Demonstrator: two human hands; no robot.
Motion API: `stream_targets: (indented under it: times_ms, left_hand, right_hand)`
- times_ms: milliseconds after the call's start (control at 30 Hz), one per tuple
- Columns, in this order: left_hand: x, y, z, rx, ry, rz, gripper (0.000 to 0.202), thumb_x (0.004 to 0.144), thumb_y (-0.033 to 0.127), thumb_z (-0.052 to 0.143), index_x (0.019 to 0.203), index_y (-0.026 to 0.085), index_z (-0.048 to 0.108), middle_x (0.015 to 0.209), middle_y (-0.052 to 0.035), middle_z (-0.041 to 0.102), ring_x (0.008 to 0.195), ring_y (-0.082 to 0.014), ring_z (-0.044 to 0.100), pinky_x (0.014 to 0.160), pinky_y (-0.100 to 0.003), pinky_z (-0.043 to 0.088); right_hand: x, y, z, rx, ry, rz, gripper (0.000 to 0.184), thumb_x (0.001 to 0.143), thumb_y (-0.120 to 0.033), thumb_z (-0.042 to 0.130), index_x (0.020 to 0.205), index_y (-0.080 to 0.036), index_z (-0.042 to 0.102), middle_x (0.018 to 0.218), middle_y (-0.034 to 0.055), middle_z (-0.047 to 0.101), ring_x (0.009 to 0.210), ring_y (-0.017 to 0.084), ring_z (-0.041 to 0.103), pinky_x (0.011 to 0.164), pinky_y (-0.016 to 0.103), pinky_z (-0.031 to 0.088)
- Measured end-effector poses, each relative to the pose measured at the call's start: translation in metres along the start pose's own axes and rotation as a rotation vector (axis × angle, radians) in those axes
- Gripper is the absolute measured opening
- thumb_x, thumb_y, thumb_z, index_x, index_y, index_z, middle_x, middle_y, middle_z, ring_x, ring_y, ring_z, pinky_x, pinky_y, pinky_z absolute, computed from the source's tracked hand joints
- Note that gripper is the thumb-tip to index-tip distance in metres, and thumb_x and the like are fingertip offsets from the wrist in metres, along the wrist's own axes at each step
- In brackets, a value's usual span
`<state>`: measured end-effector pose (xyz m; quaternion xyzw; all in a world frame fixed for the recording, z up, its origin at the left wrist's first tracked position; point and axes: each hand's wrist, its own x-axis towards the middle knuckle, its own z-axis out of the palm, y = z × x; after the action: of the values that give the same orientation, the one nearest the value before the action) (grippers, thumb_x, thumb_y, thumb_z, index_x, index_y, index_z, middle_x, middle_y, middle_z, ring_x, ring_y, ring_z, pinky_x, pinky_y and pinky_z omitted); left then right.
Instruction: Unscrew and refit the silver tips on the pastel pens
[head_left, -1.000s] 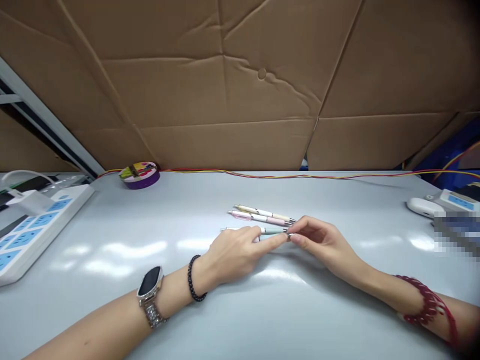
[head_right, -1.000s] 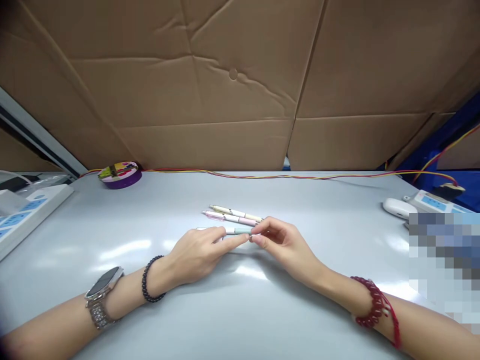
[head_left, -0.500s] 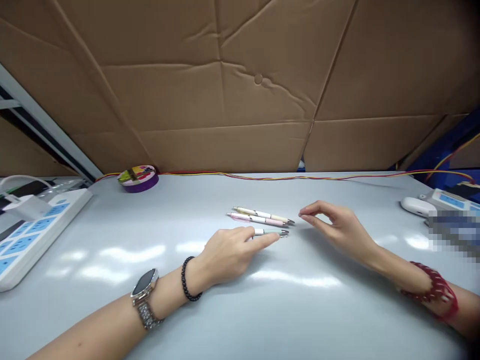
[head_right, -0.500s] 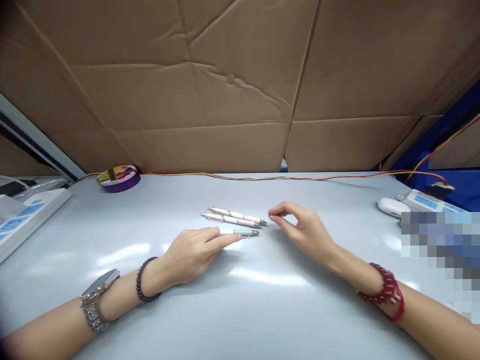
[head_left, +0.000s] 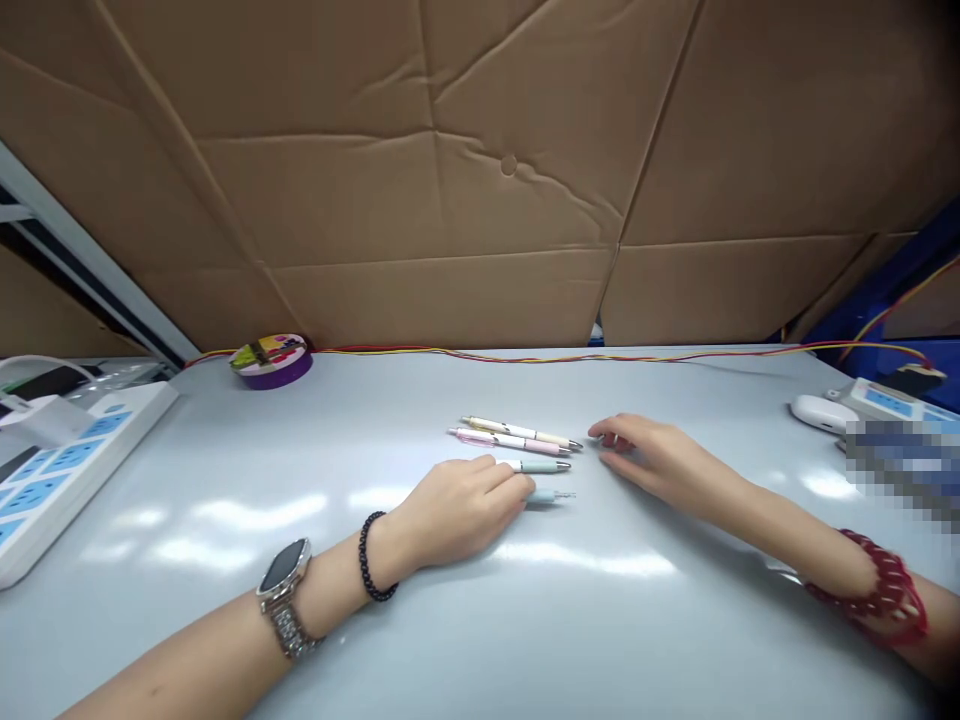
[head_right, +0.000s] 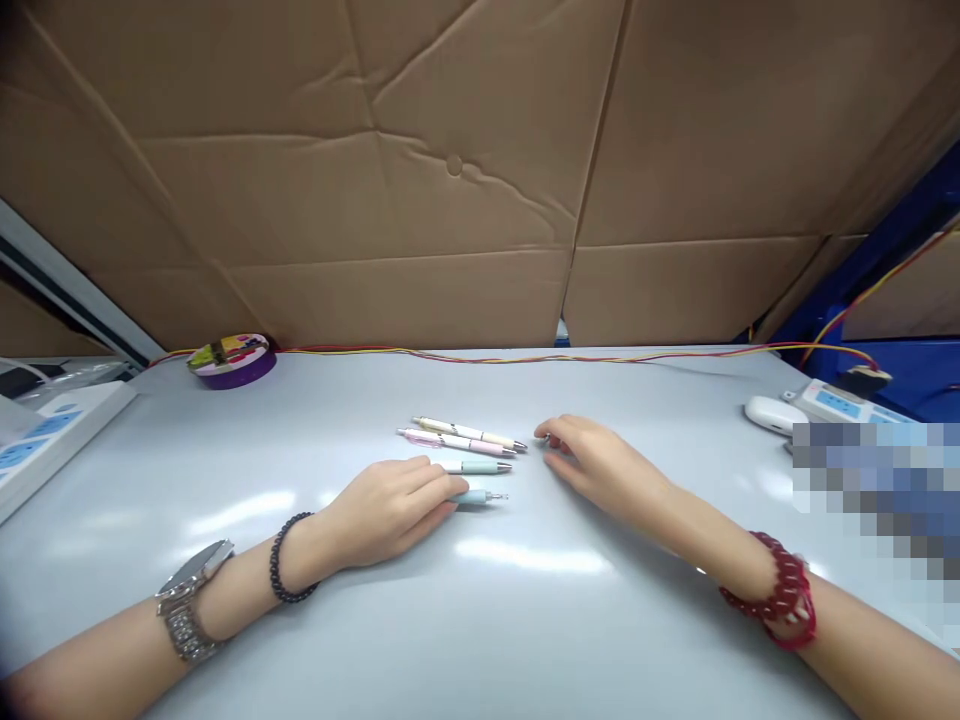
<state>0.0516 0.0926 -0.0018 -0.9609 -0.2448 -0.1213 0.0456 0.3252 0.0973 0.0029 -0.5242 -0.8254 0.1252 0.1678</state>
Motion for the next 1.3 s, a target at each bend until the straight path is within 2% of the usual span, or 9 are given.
stream_targets:
  times_ms: [133,200,467,600,767,867,1000,1300]
  left_hand:
    - [0.001,0.0,0.0,0.015,0.01,0.011,0.027,0.094,0.018,0.031,0.093,0.017,0.057,0.076,-0.0033,0.058,0.066,-0.0171,0.053,0.054,-0.025,0.039]
    - [0.001,0.001,0.0,0.017,0.022,0.007,0.026,0.094,0.018,0.032,0.092,0.017,0.058,0.079,-0.0039,0.058,0.069,-0.0174,0.052,0.058,-0.026,0.041]
    - [0.001,-0.001,-0.002,0.006,0.112,-0.11,0.021,0.092,0.023,0.038,0.099,0.017,0.056,0.098,-0.0078,0.056,0.091,-0.0225,0.051,0.079,-0.035,0.042]
    - [0.0,-0.004,0.0,-0.01,0.121,-0.181,0.023,0.093,0.029,0.038,0.104,0.017,0.054,0.107,-0.0104,0.054,0.099,-0.0257,0.049,0.081,-0.039,0.042]
    - [0.0,-0.006,0.0,-0.047,0.092,-0.205,0.028,0.094,0.034,0.038,0.112,0.017,0.051,0.11,-0.0112,0.054,0.099,-0.0282,0.049,0.08,-0.042,0.042]
    - [0.0,-0.007,-0.001,-0.075,0.079,-0.194,0.027,0.094,0.033,0.039,0.112,0.018,0.051,0.107,-0.0098,0.056,0.097,-0.0279,0.051,0.078,-0.042,0.044]
    - [0.001,-0.012,0.004,-0.14,0.049,-0.191,0.025,0.094,0.035,0.036,0.107,0.022,0.054,0.103,-0.0059,0.057,0.095,-0.0255,0.054,0.079,-0.039,0.045]
    - [0.001,-0.018,0.016,-0.152,0.066,-0.124,0.03,0.093,0.039,0.039,0.118,0.024,0.049,0.112,-0.006,0.056,0.102,-0.0257,0.053,0.082,-0.037,0.046]
  right_hand:
    - [0.0,-0.003,-0.001,-0.001,-0.009,-0.02,0.019,0.088,-0.025,0.042,0.089,-0.022,0.06,0.09,0.0065,0.061,0.078,0.022,0.059,0.068,0.035,0.047]
    - [0.0,-0.003,-0.001,0.005,-0.003,-0.028,0.02,0.088,-0.024,0.041,0.086,-0.022,0.06,0.089,0.0064,0.061,0.078,0.022,0.059,0.068,0.035,0.047]
    - [0.0,0.002,0.003,0.008,0.026,-0.054,0.021,0.087,-0.021,0.04,0.098,-0.021,0.058,0.095,0.0068,0.063,0.083,0.022,0.06,0.072,0.036,0.047]
    - [-0.001,0.0,0.003,-0.002,0.041,-0.071,0.021,0.086,-0.02,0.042,0.099,-0.021,0.059,0.093,0.0065,0.062,0.081,0.022,0.06,0.07,0.034,0.048]
    - [-0.002,-0.01,0.001,-0.046,0.11,-0.107,0.02,0.087,-0.018,0.043,0.1,-0.019,0.059,0.094,0.0087,0.06,0.086,0.022,0.057,0.073,0.035,0.047]
    - [-0.003,-0.019,0.004,-0.075,0.142,-0.173,0.021,0.089,-0.018,0.042,0.101,-0.019,0.059,0.097,0.0092,0.059,0.091,0.022,0.055,0.077,0.035,0.046]
    - [-0.001,-0.031,0.011,-0.127,0.101,-0.274,0.017,0.091,-0.023,0.046,0.096,-0.021,0.062,0.093,0.0052,0.063,0.085,0.02,0.053,0.075,0.032,0.047]
    - [0.005,-0.038,0.025,-0.204,0.098,-0.219,0.018,0.092,-0.029,0.049,0.096,-0.015,0.059,0.094,0.004,0.061,0.086,0.016,0.059,0.076,0.034,0.049]
